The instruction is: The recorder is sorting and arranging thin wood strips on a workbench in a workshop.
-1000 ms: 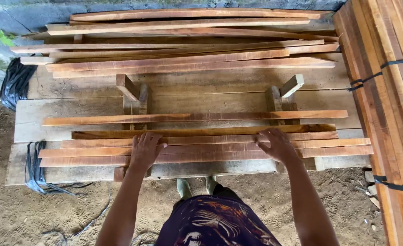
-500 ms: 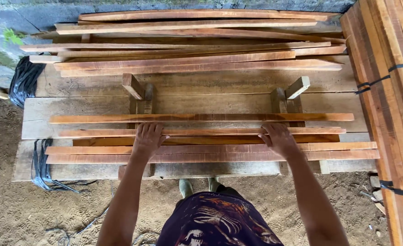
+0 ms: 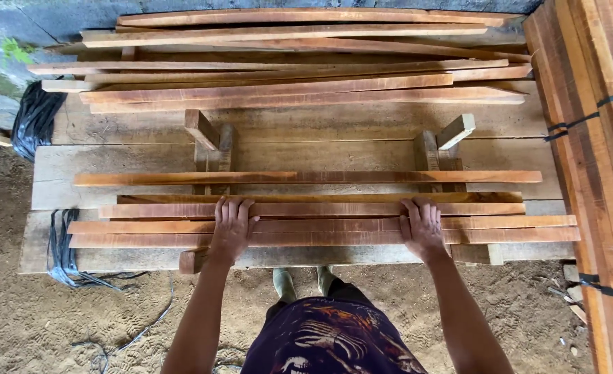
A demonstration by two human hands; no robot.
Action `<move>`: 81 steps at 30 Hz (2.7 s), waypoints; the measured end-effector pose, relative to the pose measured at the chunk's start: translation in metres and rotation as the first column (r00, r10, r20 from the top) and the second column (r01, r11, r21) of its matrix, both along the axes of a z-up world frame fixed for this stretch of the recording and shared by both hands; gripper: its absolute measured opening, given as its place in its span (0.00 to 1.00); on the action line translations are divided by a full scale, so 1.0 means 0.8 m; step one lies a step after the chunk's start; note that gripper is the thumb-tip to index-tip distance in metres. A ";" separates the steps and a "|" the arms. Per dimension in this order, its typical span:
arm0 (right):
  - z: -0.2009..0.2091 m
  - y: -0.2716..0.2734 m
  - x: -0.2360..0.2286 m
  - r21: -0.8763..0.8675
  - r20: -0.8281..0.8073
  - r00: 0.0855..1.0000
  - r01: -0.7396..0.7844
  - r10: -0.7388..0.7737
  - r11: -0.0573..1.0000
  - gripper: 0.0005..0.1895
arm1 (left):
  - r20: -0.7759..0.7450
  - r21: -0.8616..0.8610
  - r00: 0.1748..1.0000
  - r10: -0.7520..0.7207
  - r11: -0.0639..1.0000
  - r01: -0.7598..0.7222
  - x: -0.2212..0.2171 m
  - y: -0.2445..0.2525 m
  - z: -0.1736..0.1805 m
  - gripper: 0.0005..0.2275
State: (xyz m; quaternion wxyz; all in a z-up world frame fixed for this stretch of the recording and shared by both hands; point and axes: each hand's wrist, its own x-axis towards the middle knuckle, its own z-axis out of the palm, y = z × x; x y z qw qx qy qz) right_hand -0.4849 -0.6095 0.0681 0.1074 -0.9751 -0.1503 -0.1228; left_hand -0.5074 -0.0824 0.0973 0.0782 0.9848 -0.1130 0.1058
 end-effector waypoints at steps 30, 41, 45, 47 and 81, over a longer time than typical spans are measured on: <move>0.021 0.014 0.025 -0.015 0.035 0.982 -0.186 0.186 0.982 0.19 | -0.018 0.037 1.000 0.014 0.999 -0.014 0.002 -0.005 0.010 0.28; 0.019 0.015 0.029 0.009 0.093 0.994 0.051 -0.052 0.999 0.16 | -0.085 0.020 0.994 0.063 0.998 -0.062 0.008 -0.007 0.000 0.21; 0.017 0.014 0.058 -0.022 0.149 0.989 0.021 -0.018 1.000 0.14 | 0.039 0.014 0.998 0.045 0.999 -0.046 0.039 0.006 -0.039 0.21; 0.011 0.019 0.066 -0.027 0.086 0.995 0.052 -0.050 0.998 0.15 | 0.083 0.017 0.996 0.019 1.000 -0.021 0.055 0.006 -0.035 0.17; 0.048 0.059 0.118 -0.117 0.031 0.997 0.069 -0.065 0.991 0.23 | 0.082 0.016 0.992 0.099 0.995 -0.100 0.113 -0.004 -0.011 0.20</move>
